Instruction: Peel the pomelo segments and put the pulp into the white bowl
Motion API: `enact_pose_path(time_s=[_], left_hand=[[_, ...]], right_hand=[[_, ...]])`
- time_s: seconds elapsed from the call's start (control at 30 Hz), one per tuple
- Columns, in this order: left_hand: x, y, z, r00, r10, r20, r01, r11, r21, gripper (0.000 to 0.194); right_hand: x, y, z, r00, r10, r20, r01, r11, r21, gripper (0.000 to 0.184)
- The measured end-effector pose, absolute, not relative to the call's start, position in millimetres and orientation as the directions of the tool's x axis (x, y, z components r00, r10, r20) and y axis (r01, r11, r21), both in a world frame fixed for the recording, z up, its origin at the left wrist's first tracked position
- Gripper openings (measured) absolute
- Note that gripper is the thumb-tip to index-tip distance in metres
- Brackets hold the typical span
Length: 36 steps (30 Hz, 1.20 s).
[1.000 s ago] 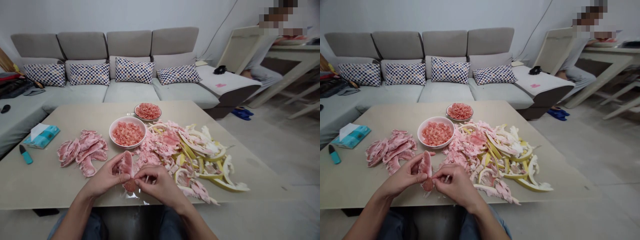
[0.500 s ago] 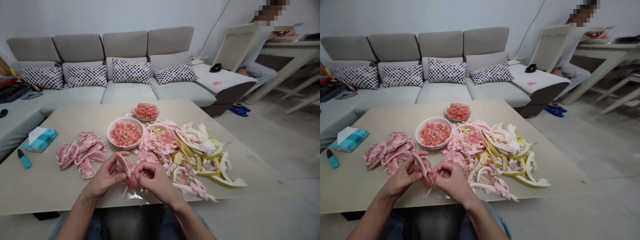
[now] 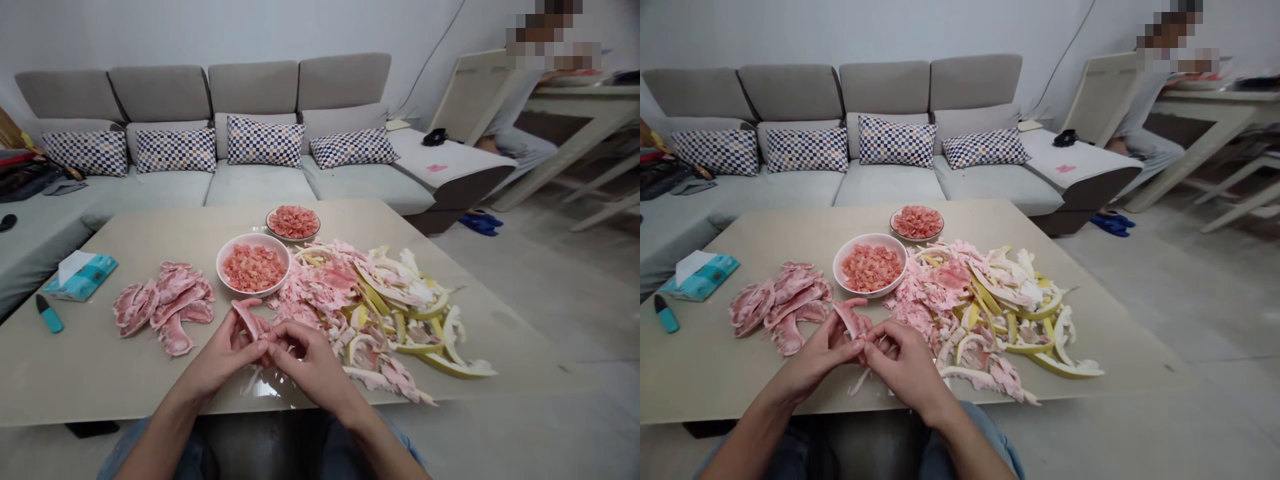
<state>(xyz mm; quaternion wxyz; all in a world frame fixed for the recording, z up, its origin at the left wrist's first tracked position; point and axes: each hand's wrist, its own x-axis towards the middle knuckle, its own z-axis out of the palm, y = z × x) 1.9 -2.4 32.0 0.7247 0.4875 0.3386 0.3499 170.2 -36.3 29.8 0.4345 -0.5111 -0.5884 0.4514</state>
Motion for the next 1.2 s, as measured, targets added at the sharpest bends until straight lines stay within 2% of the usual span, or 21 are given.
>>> enact_pose_path(time_s=[0.33, 0.5, 0.6, 0.7, 0.87, 1.03, 1.2], left_hand=[[3.5, -3.7, 29.5, 0.523, 0.849, -0.076, -0.155, 0.182, 0.971, 0.058], [4.5, -3.9, 30.9, 0.525, 0.848, -0.075, -0.140, 0.174, 0.975, 0.059], [2.4, -3.9, 34.7, 0.487, 0.868, -0.092, -0.131, 0.177, 0.975, 0.062], [0.3, -4.7, 37.8, 0.445, 0.889, -0.108, -0.162, 0.199, 0.967, 0.076], [-2.4, -6.5, 40.0, 0.455, 0.880, -0.134, -0.286, 0.287, 0.914, 0.089], [-5.9, -5.0, 41.8, 0.486, 0.855, -0.184, -0.356, 0.386, 0.851, 0.085], [-0.7, -3.1, 39.8, 0.420, 0.876, -0.236, -0.417, 0.417, 0.807, 0.070]], right_hand=[[173.6, -35.8, 30.3, -0.081, 0.985, 0.154, 0.275, 0.170, -0.946, 0.009], [170.9, -36.9, 30.2, -0.055, 0.991, 0.123, 0.285, 0.134, -0.949, 0.010], [170.8, -36.1, 28.6, 0.026, 0.993, 0.117, 0.265, 0.106, -0.958, 0.015], [172.8, -34.3, 25.7, 0.130, 0.985, 0.112, 0.231, 0.080, -0.970, 0.016], [172.8, -33.9, 23.3, 0.147, 0.989, 0.036, 0.057, 0.028, -0.998, 0.021], [172.5, -33.0, 24.4, 0.184, 0.981, 0.056, 0.029, 0.052, -0.998, 0.023], [176.2, -31.1, 21.7, 0.147, 0.983, 0.106, -0.008, 0.108, -0.994, 0.024]])
